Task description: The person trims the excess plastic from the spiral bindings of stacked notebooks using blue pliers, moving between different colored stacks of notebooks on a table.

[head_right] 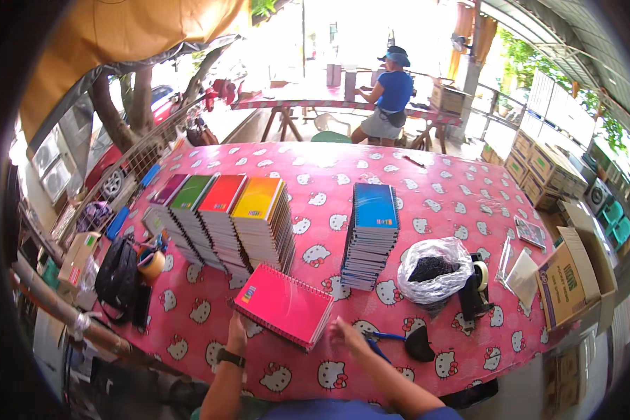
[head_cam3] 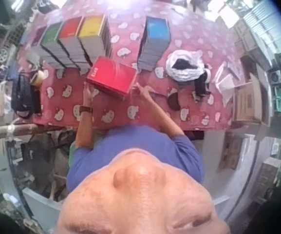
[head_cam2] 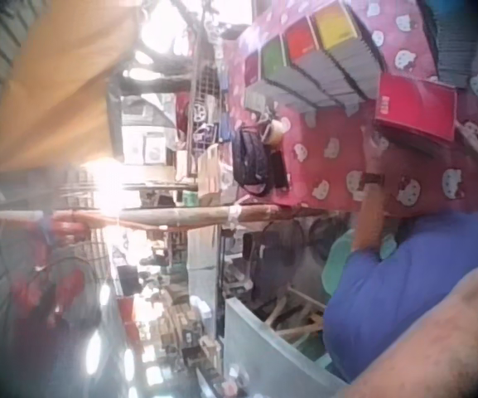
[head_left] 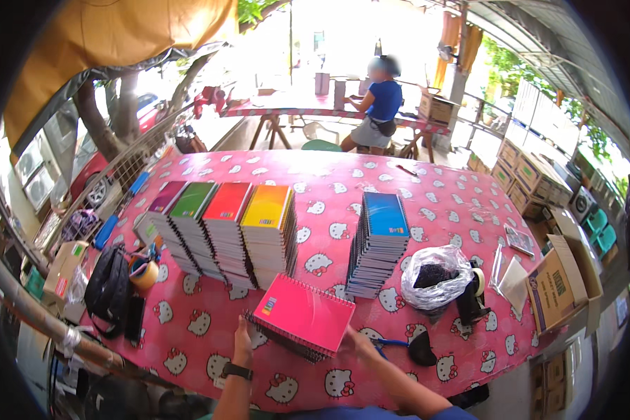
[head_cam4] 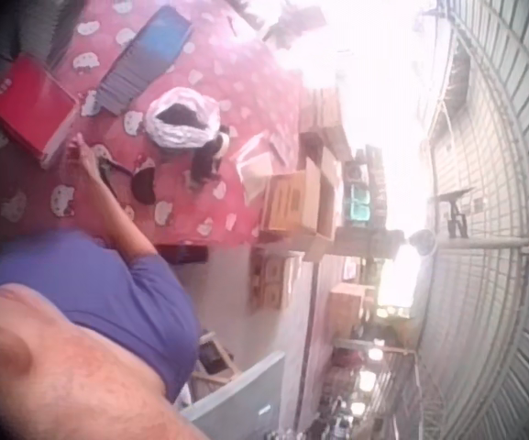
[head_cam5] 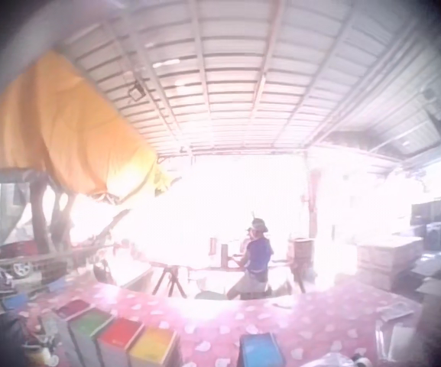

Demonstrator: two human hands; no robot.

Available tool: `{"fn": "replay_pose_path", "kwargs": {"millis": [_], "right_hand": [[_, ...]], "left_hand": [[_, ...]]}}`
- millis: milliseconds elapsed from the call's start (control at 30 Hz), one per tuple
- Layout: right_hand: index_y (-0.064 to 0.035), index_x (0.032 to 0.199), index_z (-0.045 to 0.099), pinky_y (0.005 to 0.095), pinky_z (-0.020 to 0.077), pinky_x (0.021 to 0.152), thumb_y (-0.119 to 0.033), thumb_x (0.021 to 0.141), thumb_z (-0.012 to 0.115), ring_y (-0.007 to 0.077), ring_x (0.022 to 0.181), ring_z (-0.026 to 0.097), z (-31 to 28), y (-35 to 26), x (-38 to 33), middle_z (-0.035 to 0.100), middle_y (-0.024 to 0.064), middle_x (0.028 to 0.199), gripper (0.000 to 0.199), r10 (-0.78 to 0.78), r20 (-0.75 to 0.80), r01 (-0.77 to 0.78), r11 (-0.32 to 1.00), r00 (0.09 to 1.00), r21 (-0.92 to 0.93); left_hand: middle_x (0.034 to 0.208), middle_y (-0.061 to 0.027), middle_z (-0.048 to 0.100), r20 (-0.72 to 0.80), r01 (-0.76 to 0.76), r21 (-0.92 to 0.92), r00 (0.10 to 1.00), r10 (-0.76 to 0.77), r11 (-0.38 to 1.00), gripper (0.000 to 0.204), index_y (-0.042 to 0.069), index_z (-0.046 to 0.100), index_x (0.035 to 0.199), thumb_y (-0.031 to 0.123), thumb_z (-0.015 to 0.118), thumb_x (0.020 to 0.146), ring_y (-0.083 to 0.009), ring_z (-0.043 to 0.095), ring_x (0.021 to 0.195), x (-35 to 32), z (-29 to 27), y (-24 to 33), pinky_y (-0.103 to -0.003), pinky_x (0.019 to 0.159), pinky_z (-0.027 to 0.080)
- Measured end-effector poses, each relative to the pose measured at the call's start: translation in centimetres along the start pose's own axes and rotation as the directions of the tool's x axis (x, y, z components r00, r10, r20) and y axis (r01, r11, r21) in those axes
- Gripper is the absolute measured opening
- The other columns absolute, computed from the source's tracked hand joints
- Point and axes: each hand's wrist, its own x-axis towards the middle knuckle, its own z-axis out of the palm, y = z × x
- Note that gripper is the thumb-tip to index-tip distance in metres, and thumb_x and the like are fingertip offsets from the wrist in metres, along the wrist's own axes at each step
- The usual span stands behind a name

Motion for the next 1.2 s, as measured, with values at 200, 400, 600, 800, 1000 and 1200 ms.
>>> {"fn": "replay_pose_path", "kwargs": {"millis": [200,400,600,800,1000,1200], "right_hand": [[-0.0048,0.135,0.043,0.0367,0.0357,0.102,-0.051,0.098,0.033,0.0206,0.119,0.049,6.2,1.5,-3.0,0.052,0.0104,0.131,0.061,-0.126,0.088,0.119,0.99,0.988,0.071],[-0.0039,0.135,0.043,0.0349,0.0363,0.102,-0.04,0.099,0.037,0.0201,0.118,0.049,6.6,-0.2,0.3,0.051,0.0106,0.132,0.051,-0.157,0.086,0.146,0.981,0.984,0.126],[-0.0034,0.134,0.044,0.034,0.0384,0.1,-0.03,0.098,0.041,0.0184,0.117,0.049,6.2,-5.4,5.2,0.051,0.0103,0.132,0.045,-0.17,0.302,0.196,0.979,0.938,-0.058],[-0.0015,0.132,0.046,0.0339,0.0407,0.097,-0.025,0.099,0.042,0.0156,0.113,0.049,5.9,-5.3,6.2,0.054,0.0091,0.126,0.041,-0.171,0.288,0.241,0.943,0.942,-0.228],[0.0002,0.125,0.051,0.0326,0.0374,0.1,-0.038,0.099,0.038,0.0158,0.112,0.053,7.3,-0.8,3.7,0.057,0.0094,0.121,0.048,-0.187,0.02,0.187,0.982,0.982,0.002],[0.0039,0.125,0.051,0.0338,0.0348,0.102,-0.063,0.093,0.03,0.0194,0.114,0.051,7.0,0.2,2.3,0.056,0.0108,0.122,0.077,-0.253,-0.079,0.246,0.966,0.964,-0.084]], "left_hand": [[0.108,-0.0069,0.061,0.214,0.037,0.482,0.964,-0.158,0.875,0.035,0.004,0.06,0.112,0.029,0.038,0.098,-0.0145,0.056,0.098,6.9,-9.0,-7.7,-0.032,0.084,0.045],[0.099,-0.0064,0.062,0.318,0.212,0.416,0.877,-0.361,0.884,0.036,0.0,0.058,0.113,0.029,0.044,0.096,-0.0149,0.058,0.089,5.3,-9.4,-9.8,-0.032,0.079,0.047],[0.093,-0.009,0.06,0.054,0.212,0.475,0.961,-0.269,0.854,0.04,-0.001,0.054,0.107,0.035,0.051,0.092,-0.0166,0.059,0.083,-2.9,-5.1,-6.2,-0.03,0.07,0.048],[0.099,-0.0151,0.06,0.16,-0.188,0.656,0.981,0.109,0.731,0.04,-0.004,0.052,0.109,0.013,0.066,0.076,-0.0246,0.06,0.089,-3.8,-3.6,-3.5,-0.035,0.077,0.047],[0.104,-0.0162,0.062,0.681,-0.636,0.65,0.731,0.054,0.416,0.043,0.0,0.058,0.108,0.014,0.071,0.07,-0.0326,0.061,0.094,4.3,-6.7,-1.5,-0.04,0.08,0.048],[0.098,-0.0131,0.066,0.829,-0.783,0.554,0.549,-0.106,0.284,0.044,0.008,0.063,0.106,0.021,0.076,0.066,-0.0295,0.064,0.091,6.9,-4.3,-1.0,-0.038,0.077,0.052]]}}
